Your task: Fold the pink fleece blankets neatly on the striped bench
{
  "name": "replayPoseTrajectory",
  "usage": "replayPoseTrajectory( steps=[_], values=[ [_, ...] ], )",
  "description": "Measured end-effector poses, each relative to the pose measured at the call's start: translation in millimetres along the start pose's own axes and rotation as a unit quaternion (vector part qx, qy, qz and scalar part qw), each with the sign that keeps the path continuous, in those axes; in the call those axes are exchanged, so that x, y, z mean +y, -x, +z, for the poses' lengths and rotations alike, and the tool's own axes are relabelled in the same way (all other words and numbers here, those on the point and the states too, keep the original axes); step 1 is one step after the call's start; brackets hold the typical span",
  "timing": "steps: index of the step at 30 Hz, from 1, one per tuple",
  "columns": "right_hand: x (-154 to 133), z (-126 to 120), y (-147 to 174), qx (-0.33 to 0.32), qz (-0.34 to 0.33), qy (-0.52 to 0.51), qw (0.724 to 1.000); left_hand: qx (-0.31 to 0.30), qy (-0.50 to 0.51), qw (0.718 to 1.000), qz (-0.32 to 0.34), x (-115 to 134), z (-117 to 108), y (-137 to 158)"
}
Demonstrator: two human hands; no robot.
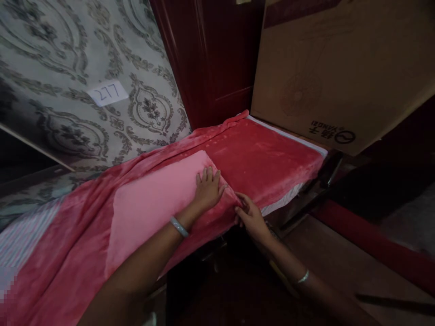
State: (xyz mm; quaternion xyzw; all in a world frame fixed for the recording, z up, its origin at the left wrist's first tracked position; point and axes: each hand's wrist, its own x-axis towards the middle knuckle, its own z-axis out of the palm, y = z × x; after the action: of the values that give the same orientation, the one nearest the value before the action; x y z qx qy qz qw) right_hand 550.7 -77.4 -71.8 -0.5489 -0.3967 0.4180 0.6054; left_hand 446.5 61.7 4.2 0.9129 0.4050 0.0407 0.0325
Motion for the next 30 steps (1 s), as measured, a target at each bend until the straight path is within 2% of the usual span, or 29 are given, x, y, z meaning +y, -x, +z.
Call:
replayPoseTrajectory(
  steps=[3,5,6,9,12,14,17,19,21,23,25,28,30],
  values=[
    [-6,-7,6,0.057,-0.06,0.052,0.995,-0.045,0.079,0.996,0.022,-13,-18,8],
    [-17,-13,11,0.113,-0.141,0.122,0.976,-0.047,0.143,0.987,0.055,-23,-32,28],
    [-24,-15,14,0.136,-0.189,0.164,0.959,-0.028,0.169,0.983,0.067,-28,-38,43],
    [-47,-14,18,0.138,-0.322,0.28,0.894,0.091,0.183,0.978,0.044,-51,-51,101],
    [-55,-5,16,0.078,-0.403,0.351,0.842,0.24,0.148,0.958,-0.056,-82,-47,165],
    [-44,0,10,0.038,-0.416,0.382,0.824,0.32,0.127,0.929,-0.135,-103,-35,204],
    [-17,2,2,-0.017,-0.393,0.407,0.824,0.376,0.125,0.889,-0.229,-121,-12,254],
    [-6,0,-1,-0.033,-0.384,0.407,0.828,0.397,0.126,0.871,-0.261,-122,1,278],
    [-6,0,1,-0.016,-0.391,0.409,0.824,0.431,0.095,0.855,-0.273,-117,11,292],
    [-15,5,7,0.009,-0.41,0.413,0.813,0.473,0.038,0.844,-0.249,-107,19,298],
    [-25,16,14,0.013,-0.436,0.407,0.802,0.48,0.002,0.86,-0.174,-94,26,297],
    [-33,40,20,-0.048,-0.456,0.41,0.789,0.41,0.006,0.911,-0.053,-74,36,283],
    [-33,54,17,-0.095,-0.44,0.437,0.779,0.374,-0.002,0.926,-0.041,-64,43,270]
  ],
)
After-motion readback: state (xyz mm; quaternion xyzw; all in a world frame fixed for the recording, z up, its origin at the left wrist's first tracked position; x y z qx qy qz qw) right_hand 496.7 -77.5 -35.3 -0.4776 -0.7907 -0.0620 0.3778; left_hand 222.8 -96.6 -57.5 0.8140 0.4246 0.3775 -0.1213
